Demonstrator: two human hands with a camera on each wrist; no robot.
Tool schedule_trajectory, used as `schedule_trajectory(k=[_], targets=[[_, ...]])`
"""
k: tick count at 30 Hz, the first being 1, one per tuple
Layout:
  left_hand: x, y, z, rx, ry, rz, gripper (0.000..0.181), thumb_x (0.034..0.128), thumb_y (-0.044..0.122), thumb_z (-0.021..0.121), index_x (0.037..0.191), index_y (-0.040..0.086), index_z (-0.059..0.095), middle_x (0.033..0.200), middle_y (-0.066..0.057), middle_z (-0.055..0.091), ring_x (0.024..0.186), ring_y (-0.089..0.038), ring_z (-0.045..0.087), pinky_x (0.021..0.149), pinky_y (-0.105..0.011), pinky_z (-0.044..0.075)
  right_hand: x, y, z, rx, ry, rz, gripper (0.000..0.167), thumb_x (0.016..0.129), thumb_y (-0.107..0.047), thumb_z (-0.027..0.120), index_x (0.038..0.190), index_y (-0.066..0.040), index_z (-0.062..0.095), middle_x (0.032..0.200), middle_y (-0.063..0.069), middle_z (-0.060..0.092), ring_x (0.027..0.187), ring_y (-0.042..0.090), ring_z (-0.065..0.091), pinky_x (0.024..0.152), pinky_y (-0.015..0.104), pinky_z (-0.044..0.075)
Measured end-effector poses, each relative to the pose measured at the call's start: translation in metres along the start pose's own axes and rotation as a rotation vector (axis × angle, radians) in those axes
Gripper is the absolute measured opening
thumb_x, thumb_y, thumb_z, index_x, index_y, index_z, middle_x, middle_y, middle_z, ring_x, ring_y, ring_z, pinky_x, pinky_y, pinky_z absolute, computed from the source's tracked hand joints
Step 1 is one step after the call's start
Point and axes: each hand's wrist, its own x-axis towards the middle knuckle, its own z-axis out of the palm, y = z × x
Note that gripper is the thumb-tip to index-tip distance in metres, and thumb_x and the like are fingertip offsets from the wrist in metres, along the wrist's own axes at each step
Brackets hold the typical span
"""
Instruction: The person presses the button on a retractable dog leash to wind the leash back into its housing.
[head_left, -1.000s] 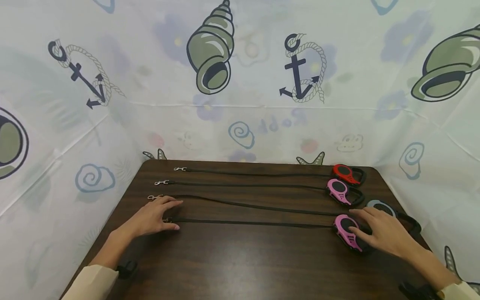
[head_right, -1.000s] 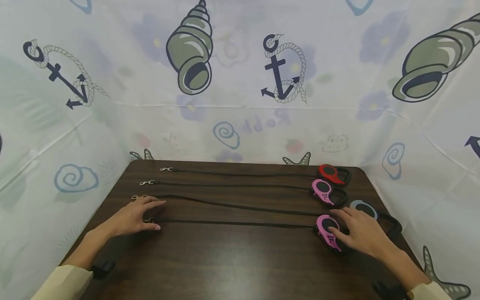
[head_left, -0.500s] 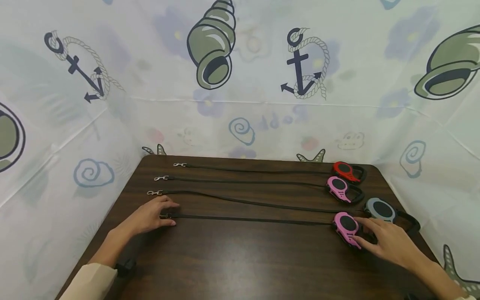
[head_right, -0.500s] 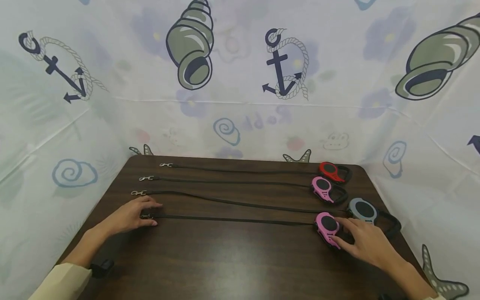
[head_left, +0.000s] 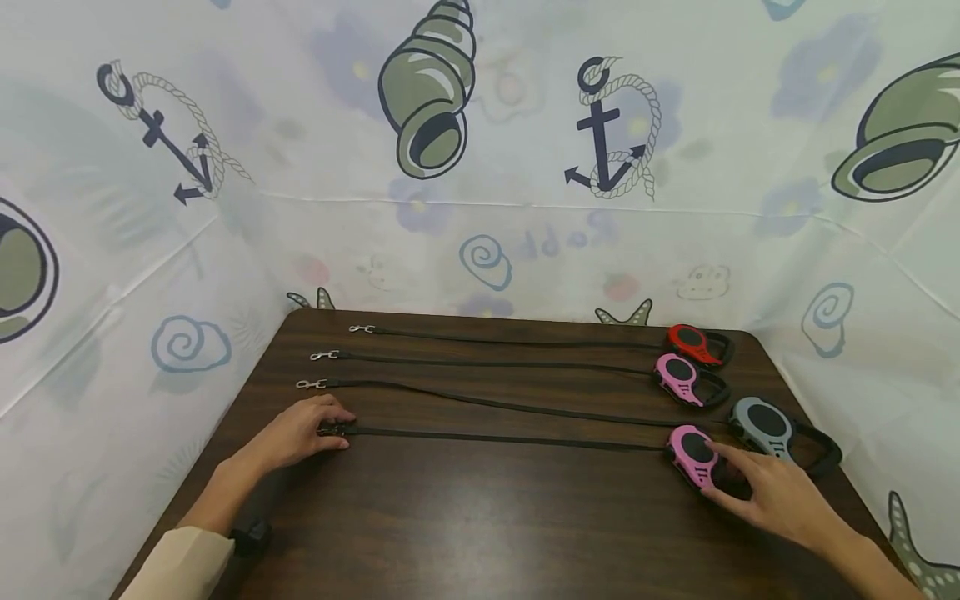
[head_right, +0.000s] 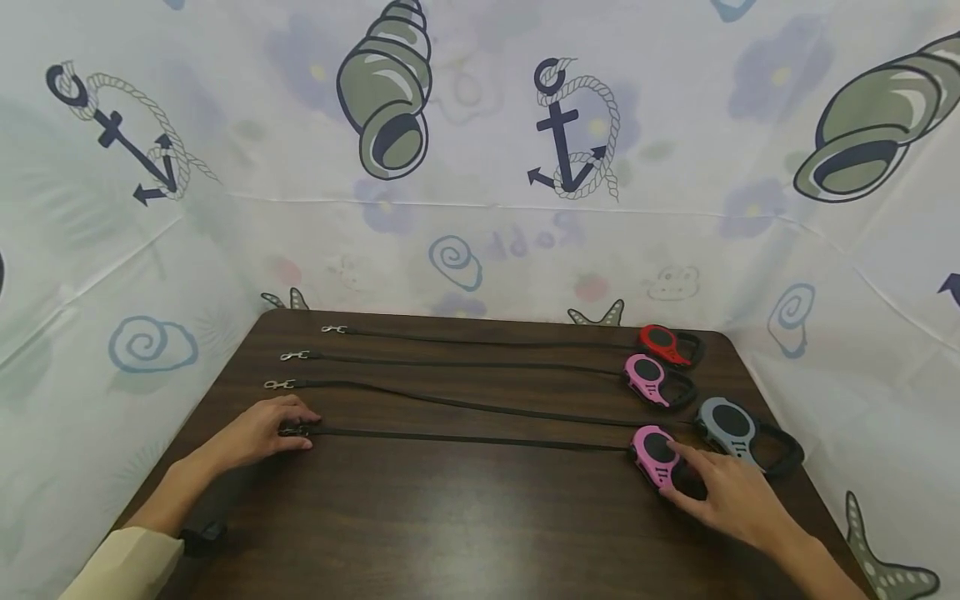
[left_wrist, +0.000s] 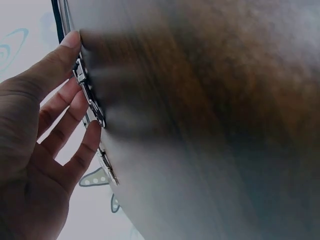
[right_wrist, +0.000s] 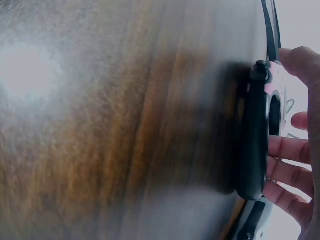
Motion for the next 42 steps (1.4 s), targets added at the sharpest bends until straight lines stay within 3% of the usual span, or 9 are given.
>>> schedule_trajectory(k=[7, 14, 20, 26, 29, 37, 42], targets=[[0.001, -0.004, 0.000, -0.012, 0.009, 0.037, 0.027, 0.0848, 0.020, 0.090, 0.108, 0.008, 0.082, 0.096, 0.004, 0.070, 0.087, -0.015, 0.068, 0.073, -0.035, 0.055, -0.002, 0.000, 0.008, 0.020, 0.013, -0.003, 0.075, 0.075, -0.056, 0.092, 0.130, -0.009, 0.074, 0.102, 0.011, 0.079, 0.077, 0.025, 0.072, 0.062, 0.046, 0.058], [0.002, -0.005, 0.001, -0.038, 0.032, 0.063, 0.023, 0.0832, 0.015, 0.091, 0.104, 0.009, 0.083, 0.093, 0.004, 0.071, 0.085, -0.014, 0.069, 0.071, -0.032, 0.055, -0.003, -0.003, 0.011, 0.033, -0.003, 0.021, 0.078, 0.073, -0.057, 0.093, 0.131, -0.009, 0.072, 0.107, 0.015, 0.079, 0.085, 0.032, 0.075, 0.069, 0.052, 0.061], [0.003, -0.006, 0.001, -0.053, 0.049, 0.087, 0.021, 0.0821, 0.012, 0.091, 0.101, 0.010, 0.083, 0.092, 0.004, 0.072, 0.083, -0.013, 0.068, 0.069, -0.032, 0.054, -0.004, -0.002, 0.014, 0.025, 0.028, -0.004, 0.080, 0.069, -0.053, 0.097, 0.131, -0.010, 0.072, 0.098, 0.009, 0.077, 0.077, 0.024, 0.071, 0.064, 0.047, 0.059], [0.005, -0.008, 0.002, -0.059, 0.057, 0.091, 0.019, 0.0816, 0.010, 0.091, 0.099, 0.011, 0.083, 0.092, 0.005, 0.073, 0.084, -0.013, 0.069, 0.070, -0.035, 0.056, -0.004, -0.001, 0.017, -0.006, 0.039, -0.011, 0.079, 0.067, -0.049, 0.098, 0.131, -0.013, 0.070, 0.078, -0.011, 0.060, 0.066, 0.003, 0.046, 0.056, 0.031, 0.047], [0.006, -0.008, 0.002, -0.056, 0.061, 0.104, 0.018, 0.0817, 0.010, 0.091, 0.098, 0.012, 0.083, 0.091, 0.006, 0.073, 0.084, -0.013, 0.070, 0.070, -0.036, 0.057, -0.004, -0.001, 0.016, -0.005, 0.029, 0.001, 0.077, 0.067, -0.047, 0.098, 0.131, -0.013, 0.070, 0.074, -0.014, 0.052, 0.065, 0.001, 0.039, 0.055, 0.028, 0.042], [0.007, -0.009, 0.003, -0.032, 0.083, 0.143, 0.017, 0.0799, 0.009, 0.092, 0.093, 0.016, 0.083, 0.089, 0.010, 0.072, 0.082, -0.010, 0.069, 0.069, -0.034, 0.056, -0.002, -0.004, 0.014, 0.000, 0.002, 0.024, 0.075, 0.069, -0.044, 0.097, 0.130, -0.011, 0.070, 0.071, -0.014, 0.050, 0.063, 0.001, 0.038, 0.055, 0.027, 0.041], [0.009, -0.008, 0.002, -0.018, 0.060, 0.136, 0.016, 0.0814, 0.010, 0.092, 0.091, 0.018, 0.081, 0.089, 0.010, 0.072, 0.081, -0.010, 0.068, 0.069, -0.034, 0.055, -0.001, -0.005, 0.014, 0.002, -0.005, 0.025, 0.075, 0.069, -0.043, 0.097, 0.130, -0.008, 0.070, 0.069, -0.014, 0.048, 0.063, 0.001, 0.038, 0.055, 0.027, 0.040]])
